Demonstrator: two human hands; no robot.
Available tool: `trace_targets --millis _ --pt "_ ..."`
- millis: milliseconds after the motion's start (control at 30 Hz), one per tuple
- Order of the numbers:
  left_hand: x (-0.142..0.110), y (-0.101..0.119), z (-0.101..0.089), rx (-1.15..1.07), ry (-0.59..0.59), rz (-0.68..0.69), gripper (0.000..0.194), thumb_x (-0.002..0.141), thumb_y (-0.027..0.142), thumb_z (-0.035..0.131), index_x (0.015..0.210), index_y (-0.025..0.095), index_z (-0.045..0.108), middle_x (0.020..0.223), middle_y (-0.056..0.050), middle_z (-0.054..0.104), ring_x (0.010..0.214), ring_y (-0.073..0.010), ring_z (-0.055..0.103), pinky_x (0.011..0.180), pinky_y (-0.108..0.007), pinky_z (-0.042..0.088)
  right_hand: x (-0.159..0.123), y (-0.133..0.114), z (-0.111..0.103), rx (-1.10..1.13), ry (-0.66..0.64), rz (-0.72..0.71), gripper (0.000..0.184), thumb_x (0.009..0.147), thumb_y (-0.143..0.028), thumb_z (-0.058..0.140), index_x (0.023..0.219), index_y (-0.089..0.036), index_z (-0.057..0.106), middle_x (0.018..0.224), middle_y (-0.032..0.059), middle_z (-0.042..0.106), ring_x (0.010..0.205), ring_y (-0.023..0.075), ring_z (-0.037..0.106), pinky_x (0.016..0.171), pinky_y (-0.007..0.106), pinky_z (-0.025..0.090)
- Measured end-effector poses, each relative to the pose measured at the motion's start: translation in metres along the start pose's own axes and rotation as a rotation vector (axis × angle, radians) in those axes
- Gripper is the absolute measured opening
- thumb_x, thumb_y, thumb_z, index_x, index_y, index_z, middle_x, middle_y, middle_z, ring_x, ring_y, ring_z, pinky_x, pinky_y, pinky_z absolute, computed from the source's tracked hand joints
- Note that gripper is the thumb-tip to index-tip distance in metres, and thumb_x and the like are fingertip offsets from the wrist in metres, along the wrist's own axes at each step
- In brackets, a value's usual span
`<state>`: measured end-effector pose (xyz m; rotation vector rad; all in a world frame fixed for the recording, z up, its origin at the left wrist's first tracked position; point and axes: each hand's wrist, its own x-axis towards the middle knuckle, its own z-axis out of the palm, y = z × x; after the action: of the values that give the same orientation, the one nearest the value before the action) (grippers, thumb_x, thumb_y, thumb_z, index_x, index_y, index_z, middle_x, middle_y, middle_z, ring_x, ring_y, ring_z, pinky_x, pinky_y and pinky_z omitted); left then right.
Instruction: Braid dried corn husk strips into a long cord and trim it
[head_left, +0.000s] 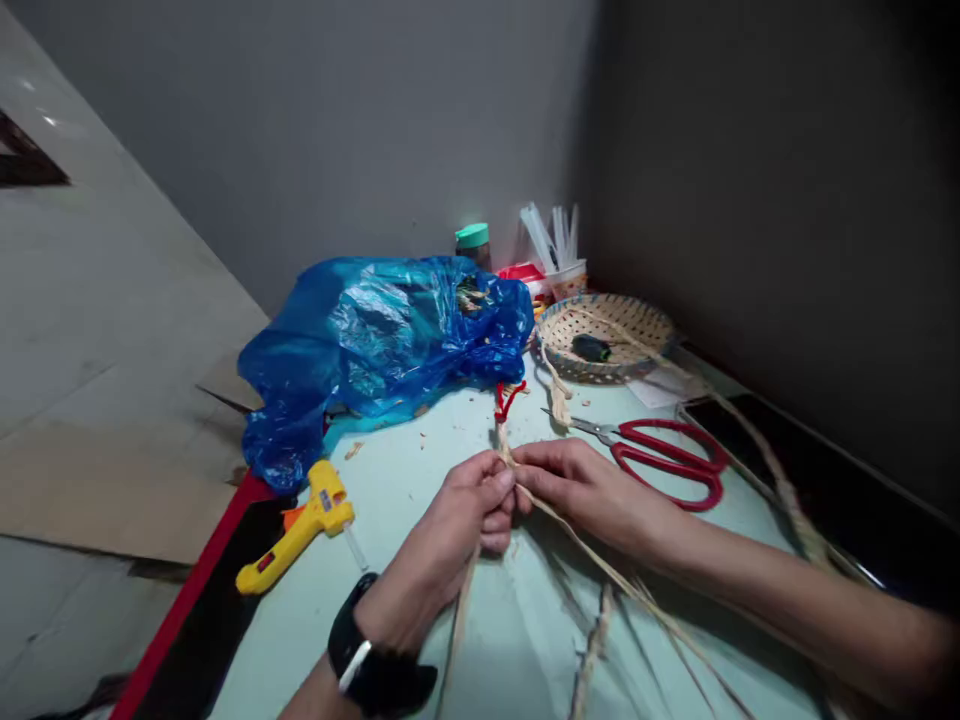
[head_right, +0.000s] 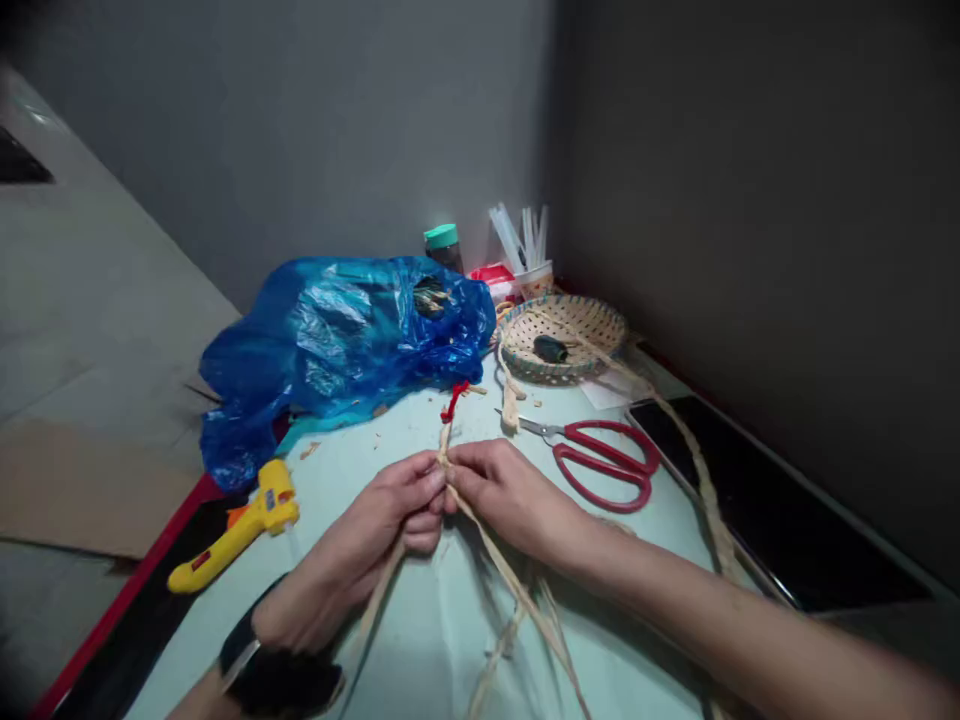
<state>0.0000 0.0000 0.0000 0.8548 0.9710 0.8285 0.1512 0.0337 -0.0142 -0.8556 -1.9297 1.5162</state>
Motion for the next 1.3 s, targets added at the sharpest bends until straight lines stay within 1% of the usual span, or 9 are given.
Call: trace_targets --millis 167,333,433,633,800,900,967,1167,1300 --pt "0.001 -0.005 -0.007 0.126 0.065 -0.028 0.011 0.083 0.027 0.053 0.079 0.019 0.046 0.052 0.01 0.03 0.041 -0.0044 0.016 0.038 -0.02 0.008 -0.005 -0.013 -0.007 -0.542 0.0 0.062 0.025 0.09 -0.024 0.04 0.074 -0.015 0.058 0.067 0.0033 0.059 0.06 0.0124 0.048 0.056 0.024 0.03" --pt "0.002 -0.009 -0.004 0.459 0.181 0.105 0.021 0.083 0.023 0.048 0.063 0.016 0.048 0.048 0.004 0.044 0.044 -0.006 0.032 0.045 -0.02 0.022 -0.012 -0.026 -0.002 -0.858 0.033 0.158 0.026 0.089 -0.023 0.041 0.07 -0.017 0.057 0.057 0.0022 0.056 0.045 0.0095 0.036 0.047 0.026 0.02" --pt "0.003 -0.011 -0.001 0.498 0.22 0.181 0.023 0.081 0.022 0.049 0.058 0.016 0.047 0.052 0.003 0.045 0.051 -0.0076 0.037 0.05 -0.021 0.027 -0.018 -0.031 0.009 -0.994 0.012 0.157 0.022 0.087 -0.017 0.041 0.075 -0.017 0.06 0.06 0.004 0.06 0.044 0.011 0.039 0.046 0.029 0.016" --pt "0.001 -0.008 0.001 0.403 0.244 0.031 0.013 0.078 0.023 0.049 0.07 0.015 0.055 0.052 0.007 0.029 0.047 -0.0066 0.02 0.045 -0.022 0.014 -0.024 -0.017 0.028 -1.292 0.0 -0.024 0.021 0.076 -0.011 0.051 0.096 -0.011 0.058 0.064 0.0069 0.064 0.048 0.0177 0.053 0.045 0.033 0.011" --pt "0.001 -0.008 -0.003 0.398 0.241 0.061 0.018 0.078 0.029 0.057 0.078 0.012 0.063 0.059 0.003 0.044 0.053 -0.0072 0.034 0.048 -0.02 0.022 -0.027 -0.005 0.033 -1.384 -0.022 -0.273 0.026 0.071 -0.008 0.053 0.097 -0.009 0.058 0.064 0.0043 0.061 0.047 0.0168 0.052 0.042 0.034 0.01" --pt "0.003 -0.01 -0.006 0.354 0.221 0.055 0.022 0.077 0.033 0.061 0.077 0.011 0.063 0.064 0.001 0.051 0.059 -0.0087 0.043 0.054 -0.02 0.029 -0.029 -0.011 0.032 -1.348 -0.088 -0.347 0.027 0.072 -0.009 0.056 0.099 -0.009 0.059 0.073 0.0063 0.063 0.052 0.0169 0.055 0.043 0.034 0.012" --pt "0.002 -0.008 -0.007 0.332 0.215 0.057 0.021 0.076 0.031 0.062 0.077 0.01 0.064 0.065 -0.001 0.054 0.06 -0.0098 0.047 0.056 -0.021 0.032 -0.029 -0.02 0.028 -1.222 -0.085 -0.283 0.018 0.081 -0.019 0.055 0.096 -0.012 0.061 0.074 0.0065 0.065 0.055 0.0168 0.055 0.046 0.032 0.016" --pt "-0.004 0.005 -0.002 0.243 0.119 0.06 0.019 0.079 0.026 0.059 0.068 0.011 0.061 0.054 0.003 0.046 0.05 -0.0059 0.038 0.049 -0.019 0.025 -0.014 -0.029 -0.003 -0.688 0.2 0.021 0.029 0.095 -0.035 0.038 0.083 -0.018 0.058 0.077 0.0045 0.063 0.069 0.016 0.056 0.061 0.027 0.033" --pt "-0.005 0.009 0.001 0.24 0.062 0.073 0.017 0.082 0.026 0.056 0.072 0.011 0.058 0.055 0.002 0.05 0.045 -0.0048 0.03 0.045 -0.02 0.017 -0.002 -0.006 -0.006 -0.149 -0.006 0.072 0.028 0.094 -0.039 0.038 0.083 -0.017 0.052 0.076 0.0033 0.061 0.066 0.0136 0.055 0.061 0.025 0.04"
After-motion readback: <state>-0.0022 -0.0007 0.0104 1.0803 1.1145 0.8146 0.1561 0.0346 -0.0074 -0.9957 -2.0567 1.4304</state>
